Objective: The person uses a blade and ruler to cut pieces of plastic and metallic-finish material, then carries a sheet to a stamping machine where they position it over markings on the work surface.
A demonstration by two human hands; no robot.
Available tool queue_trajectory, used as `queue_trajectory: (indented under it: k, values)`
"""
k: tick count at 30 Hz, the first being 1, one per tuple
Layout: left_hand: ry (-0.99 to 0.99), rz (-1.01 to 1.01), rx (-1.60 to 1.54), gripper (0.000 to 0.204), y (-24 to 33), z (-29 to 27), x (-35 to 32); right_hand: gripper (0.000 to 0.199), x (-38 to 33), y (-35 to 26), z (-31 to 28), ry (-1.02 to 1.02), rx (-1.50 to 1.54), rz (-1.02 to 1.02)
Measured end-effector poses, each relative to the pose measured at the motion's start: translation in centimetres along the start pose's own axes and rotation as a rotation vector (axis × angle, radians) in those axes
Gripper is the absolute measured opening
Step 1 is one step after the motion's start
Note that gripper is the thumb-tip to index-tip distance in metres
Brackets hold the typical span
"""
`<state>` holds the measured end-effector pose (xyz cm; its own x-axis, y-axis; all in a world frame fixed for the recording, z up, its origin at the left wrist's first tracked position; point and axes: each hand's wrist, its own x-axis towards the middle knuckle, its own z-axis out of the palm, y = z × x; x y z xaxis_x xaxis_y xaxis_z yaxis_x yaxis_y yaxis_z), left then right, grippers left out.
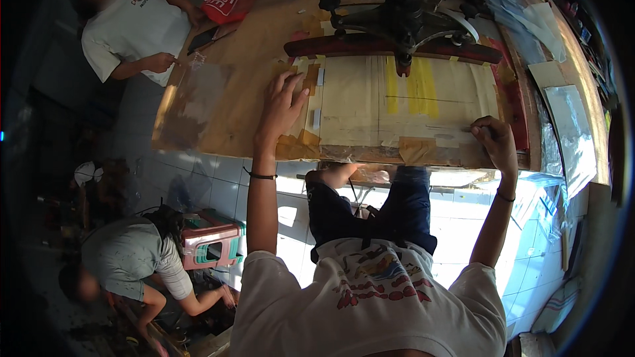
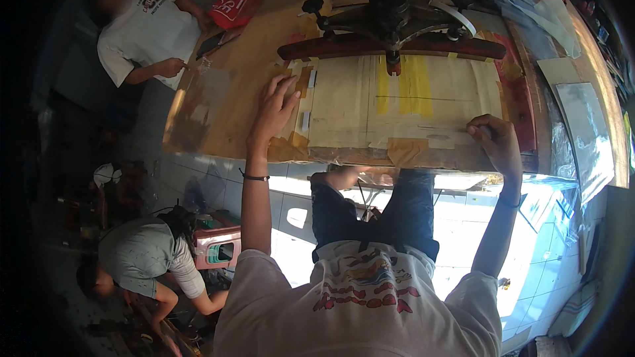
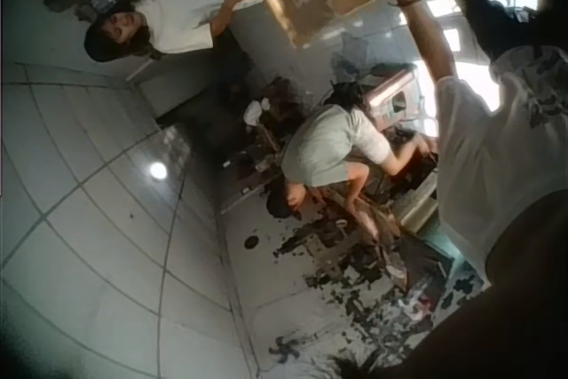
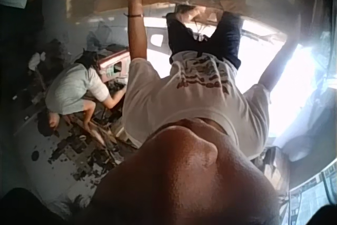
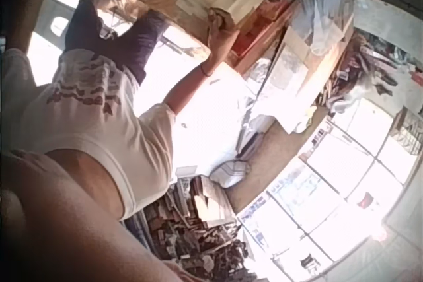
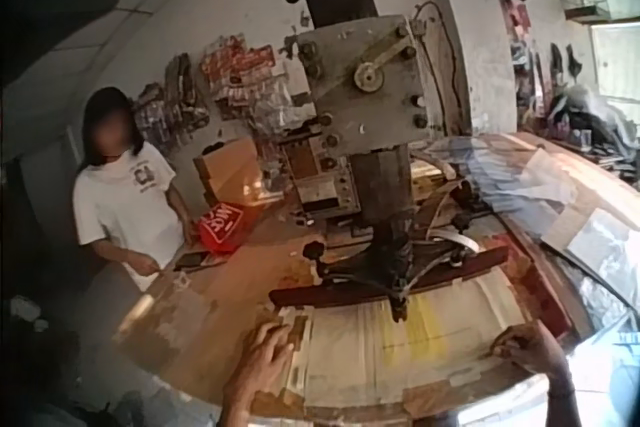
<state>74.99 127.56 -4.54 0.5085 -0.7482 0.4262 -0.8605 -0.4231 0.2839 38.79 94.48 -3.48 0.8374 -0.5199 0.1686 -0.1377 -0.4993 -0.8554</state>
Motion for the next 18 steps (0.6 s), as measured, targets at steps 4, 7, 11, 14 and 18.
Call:
queue_trajectory:
  k: [4, 7, 11, 14, 18]
  values:
    - [0.001, 0.001, -0.015, 0.04, -0.4, 0.1, -0.3, 0.015, 0.0, -0.6, -0.2, -0.032, -0.053, 0.017]
    - [0.022, 0.029, 0.003, 0.04, -0.3, 0.3, -0.3, 0.015, -0.2, -0.6, -0.1, -0.018, -0.036, 0.001]
    - [0.011, 0.001, -0.004, 0.04, -0.4, 0.3, -0.3, 0.015, -0.3, -0.5, -0.2, -0.016, -0.022, -0.017]
    - [0.012, 0.003, -0.012, 0.04, -0.3, 0.3, -0.2, 0.013, -0.3, -0.8, -0.2, -0.013, -0.029, 0.023]
    - [0.016, 0.0, -0.037, 0.04, -0.2, 0.2, -0.2, 0.013, -0.2, -0.8, -0.1, 0.014, -0.053, -0.051]
